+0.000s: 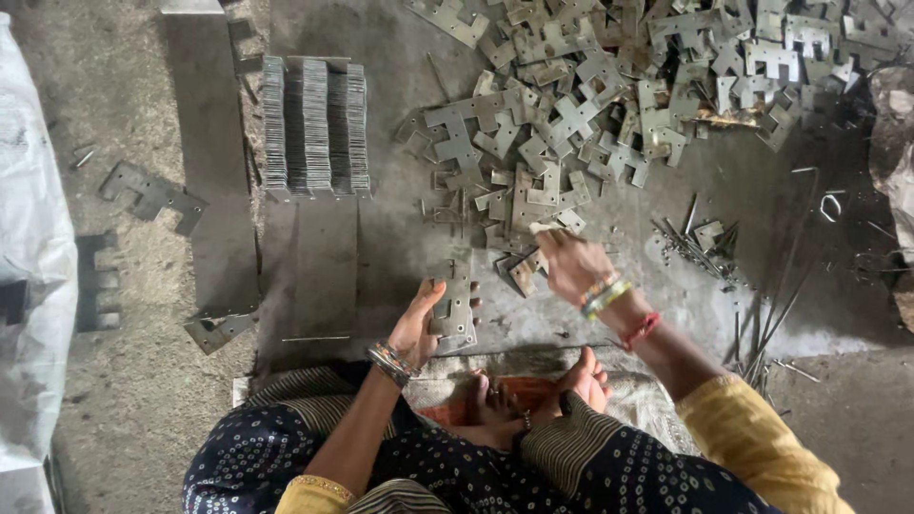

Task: The person sits on the floor and repeatedly picks up small metal brackets from a pile. They rub each bracket with a white cloth or pad to clean it, then place it into a stack. The person occasionally uses a metal rod to move the pile of parts.

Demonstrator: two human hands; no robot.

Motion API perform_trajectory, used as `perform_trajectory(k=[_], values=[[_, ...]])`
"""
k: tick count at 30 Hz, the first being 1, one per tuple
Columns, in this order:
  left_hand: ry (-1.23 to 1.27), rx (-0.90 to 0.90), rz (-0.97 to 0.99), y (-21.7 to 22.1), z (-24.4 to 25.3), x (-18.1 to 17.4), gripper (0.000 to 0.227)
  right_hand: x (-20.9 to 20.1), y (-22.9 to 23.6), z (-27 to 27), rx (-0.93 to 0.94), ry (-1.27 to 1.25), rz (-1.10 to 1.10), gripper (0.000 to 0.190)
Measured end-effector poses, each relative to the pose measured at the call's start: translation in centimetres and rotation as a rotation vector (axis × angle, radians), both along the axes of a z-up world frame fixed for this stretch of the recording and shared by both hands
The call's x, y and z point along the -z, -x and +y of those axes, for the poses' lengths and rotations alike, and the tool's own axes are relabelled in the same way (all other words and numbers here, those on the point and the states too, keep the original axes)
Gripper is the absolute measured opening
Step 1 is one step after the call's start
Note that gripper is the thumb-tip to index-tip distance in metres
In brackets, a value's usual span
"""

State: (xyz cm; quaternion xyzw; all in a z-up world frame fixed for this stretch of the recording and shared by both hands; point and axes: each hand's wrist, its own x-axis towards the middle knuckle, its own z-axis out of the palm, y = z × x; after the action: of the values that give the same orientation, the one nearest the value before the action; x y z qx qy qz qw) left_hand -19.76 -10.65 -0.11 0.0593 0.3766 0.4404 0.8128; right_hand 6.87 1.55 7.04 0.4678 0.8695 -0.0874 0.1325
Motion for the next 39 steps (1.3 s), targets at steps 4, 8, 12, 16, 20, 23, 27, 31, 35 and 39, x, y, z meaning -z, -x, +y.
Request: perform_trajectory(k=[4, 8, 12, 16, 20, 23, 27, 31, 35, 39], values=[[0.104, 0.019, -0.144, 0.3, -0.5, 1.7, 0.071, 0.7, -0.4, -2.0, -0.401, -0.497, 0.565, 0.036], [0.015, -0.015, -0.105, -0.2, -0.1, 2.5, 0.066, 1.2, -2.1, -1.6, -0.338, -0.368, 0.114, 0.054], [0.109, 0.045, 0.034, -0.2, 0.5, 1.3, 0.067, 1.3, -3.0, 0.0, -0.228, -0.216, 0.056, 0.039], [-0.016, 0.025, -0.036, -0.1, -0.1, -0.5, 0.067, 1.8, -3.0, 1.8, -0.146, -0.088, -0.019, 0.036], [0.057, 0.034, -0.054, 0.0, -0.5, 0.2, 0.069, 0.9, -3.2, 1.8, -0.192, -0.071, -0.058, 0.034], [-0.009, 0.089, 0.117, 0.1, -0.7, 2.4, 0.081, 0.1, -2.7, -0.3, -0.447, -0.455, 0.197, 0.018], [0.093, 0.146, 0.315, -0.2, -0.2, 4.3, 0.096, -0.4, -2.1, -1.1, -0.522, -0.562, 0.481, 0.03], [0.174, 0.12, 0.218, -0.3, -0.3, 3.7, 0.098, 1.1, -1.9, 4.5, -0.285, -0.51, 0.225, 0.049], [0.138, 0.15, 0.197, 0.3, -0.2, 2.2, 0.087, 3.0, -2.9, 11.7, -0.062, -0.327, 0.03, 0.048], [0.115, 0.09, -0.095, 1.1, 0.6, 0.4, 0.076, 4.7, -2.0, 18.2, -0.12, -0.348, 0.059, 0.052]])
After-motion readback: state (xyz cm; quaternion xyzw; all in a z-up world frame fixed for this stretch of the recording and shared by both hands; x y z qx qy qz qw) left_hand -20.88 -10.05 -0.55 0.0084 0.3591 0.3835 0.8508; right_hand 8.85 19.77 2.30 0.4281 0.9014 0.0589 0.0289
